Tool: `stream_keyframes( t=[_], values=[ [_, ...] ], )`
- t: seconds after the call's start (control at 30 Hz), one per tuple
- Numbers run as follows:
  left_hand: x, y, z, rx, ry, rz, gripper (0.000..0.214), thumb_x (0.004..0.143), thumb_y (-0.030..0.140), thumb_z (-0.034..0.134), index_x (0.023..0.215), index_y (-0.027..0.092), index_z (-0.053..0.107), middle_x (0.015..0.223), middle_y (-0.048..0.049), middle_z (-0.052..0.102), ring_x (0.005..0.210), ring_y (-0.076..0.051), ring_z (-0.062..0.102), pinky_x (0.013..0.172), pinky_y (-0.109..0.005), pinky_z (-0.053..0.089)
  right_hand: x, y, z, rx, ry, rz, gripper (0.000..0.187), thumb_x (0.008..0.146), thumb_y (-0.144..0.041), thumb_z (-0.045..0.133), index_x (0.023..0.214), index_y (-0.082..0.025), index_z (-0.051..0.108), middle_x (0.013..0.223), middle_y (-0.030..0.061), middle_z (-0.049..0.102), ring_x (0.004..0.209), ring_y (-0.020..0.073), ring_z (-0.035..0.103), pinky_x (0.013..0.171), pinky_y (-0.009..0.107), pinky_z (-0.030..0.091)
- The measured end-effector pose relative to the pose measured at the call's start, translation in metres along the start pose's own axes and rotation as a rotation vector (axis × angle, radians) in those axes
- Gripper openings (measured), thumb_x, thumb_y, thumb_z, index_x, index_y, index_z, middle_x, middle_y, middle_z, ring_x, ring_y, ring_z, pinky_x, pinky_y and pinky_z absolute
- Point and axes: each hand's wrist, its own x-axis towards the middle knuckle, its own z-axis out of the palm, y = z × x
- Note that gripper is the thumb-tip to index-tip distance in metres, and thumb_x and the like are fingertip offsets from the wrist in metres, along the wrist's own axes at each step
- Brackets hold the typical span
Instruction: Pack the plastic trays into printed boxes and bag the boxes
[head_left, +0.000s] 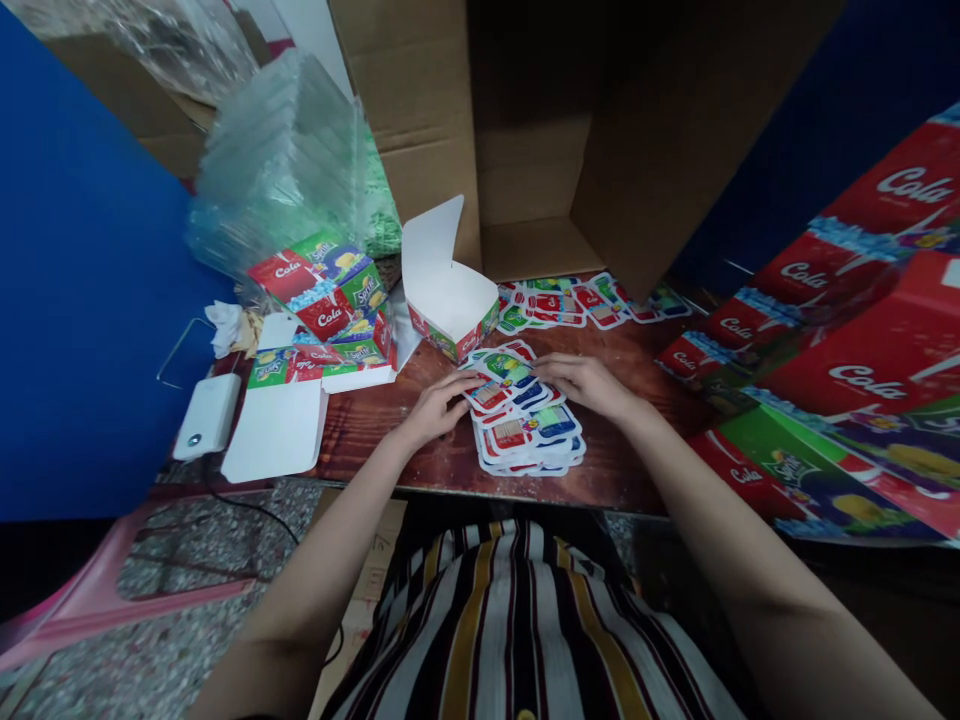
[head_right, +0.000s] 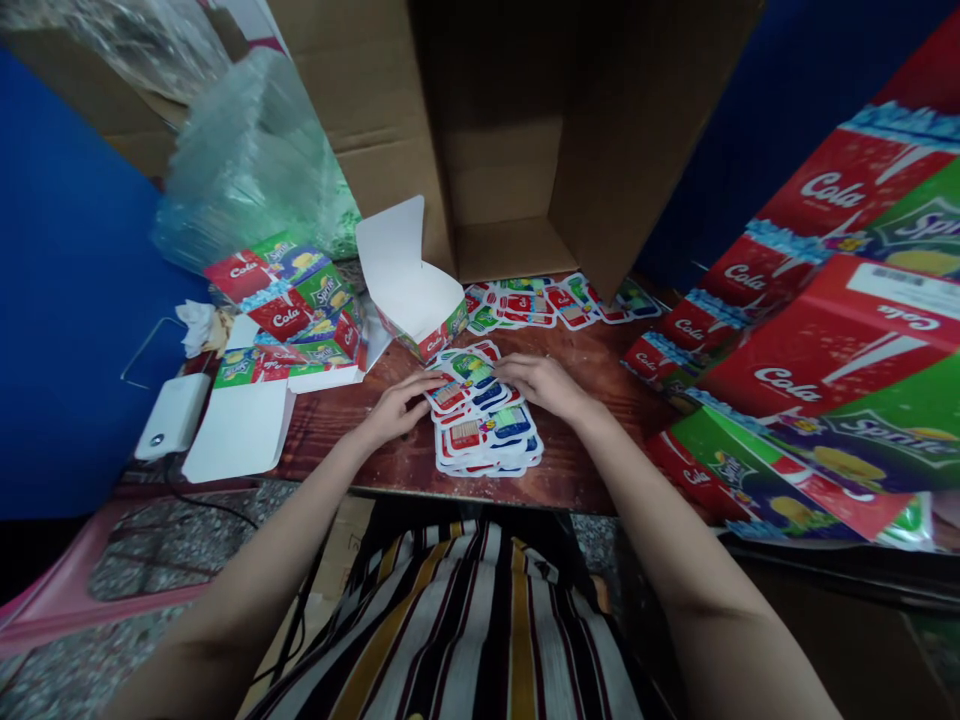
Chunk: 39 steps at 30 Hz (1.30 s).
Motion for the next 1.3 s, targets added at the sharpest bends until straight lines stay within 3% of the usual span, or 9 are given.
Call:
stream_keyframes(
  t=[0.27, 0.43, 0.67, 0.97, 1.1, 1.3],
  values=[
    [-0.003, 0.014, -0.006, 0.168, -0.179, 0.005, 0.079, 0.069, 0.004, 0.056, 0.144, 0.024, 0.041, 0.148, -0.0104, 0.043, 0.138, -0.028, 0.039, 0.116, -0.049, 0.033, -0.011, 0.002, 0.009, 0.171, 0.047, 0.073, 0.03, 0.099, -0.032, 0.047, 0.117, -0.022, 0.068, 0.121, 0.009, 0.067, 0.114, 0.0207, 0.063, 0.099, 0.036, 0.05],
    [0.002, 0.014, 0.0, 0.278, -0.166, 0.013, 0.063, 0.08, 0.008, 0.051, 0.141, 0.023, 0.046, 0.14, -0.0114, 0.048, 0.131, -0.026, 0.045, 0.112, -0.045, 0.037, -0.017, 0.001, 0.01, 0.224, 0.044, 0.111, 0.032, 0.099, -0.034, 0.046, 0.122, -0.023, 0.066, 0.128, 0.0095, 0.062, 0.12, 0.0221, 0.059, 0.104, 0.041, 0.047],
    [0.008, 0.017, -0.005, 0.242, -0.17, 0.02, 0.057, 0.081, 0.013, 0.055, 0.136, 0.025, 0.052, 0.136, -0.0102, 0.051, 0.126, -0.026, 0.049, 0.11, -0.045, 0.039, -0.018, -0.004, -0.004, 0.267, -0.098, 0.106, 0.058, 0.082, -0.039, 0.074, 0.136, -0.026, 0.055, 0.139, 0.0103, 0.053, 0.128, 0.0264, 0.051, 0.108, 0.048, 0.042],
    [0.003, 0.02, -0.004, 0.172, -0.188, -0.014, 0.064, 0.079, 0.02, 0.062, 0.14, 0.024, 0.046, 0.14, -0.0124, 0.045, 0.131, -0.029, 0.044, 0.112, -0.047, 0.035, -0.014, -0.012, -0.002, 0.032, -0.09, 0.064, 0.048, 0.089, -0.025, 0.06, 0.136, -0.021, 0.055, 0.138, 0.0132, 0.052, 0.124, 0.0287, 0.054, 0.105, 0.047, 0.045],
    [0.0, 0.016, -0.005, 0.135, -0.212, -0.011, 0.071, 0.077, 0.022, 0.065, 0.144, 0.024, 0.041, 0.144, -0.0133, 0.041, 0.136, -0.031, 0.039, 0.114, -0.049, 0.031, -0.013, -0.011, 0.003, -0.007, -0.043, 0.057, 0.039, 0.094, -0.02, 0.051, 0.131, -0.023, 0.06, 0.135, 0.011, 0.055, 0.122, 0.0272, 0.057, 0.101, 0.044, 0.049],
    [-0.004, 0.016, -0.004, 0.11, -0.184, 0.012, 0.077, 0.079, 0.029, 0.067, 0.148, 0.023, 0.034, 0.151, -0.0143, 0.035, 0.141, -0.031, 0.032, 0.117, -0.05, 0.028, -0.015, -0.011, 0.012, 0.001, 0.064, 0.041, 0.04, 0.095, -0.016, 0.046, 0.13, -0.026, 0.062, 0.132, 0.0094, 0.059, 0.118, 0.0245, 0.06, 0.1, 0.042, 0.05]
  ],
)
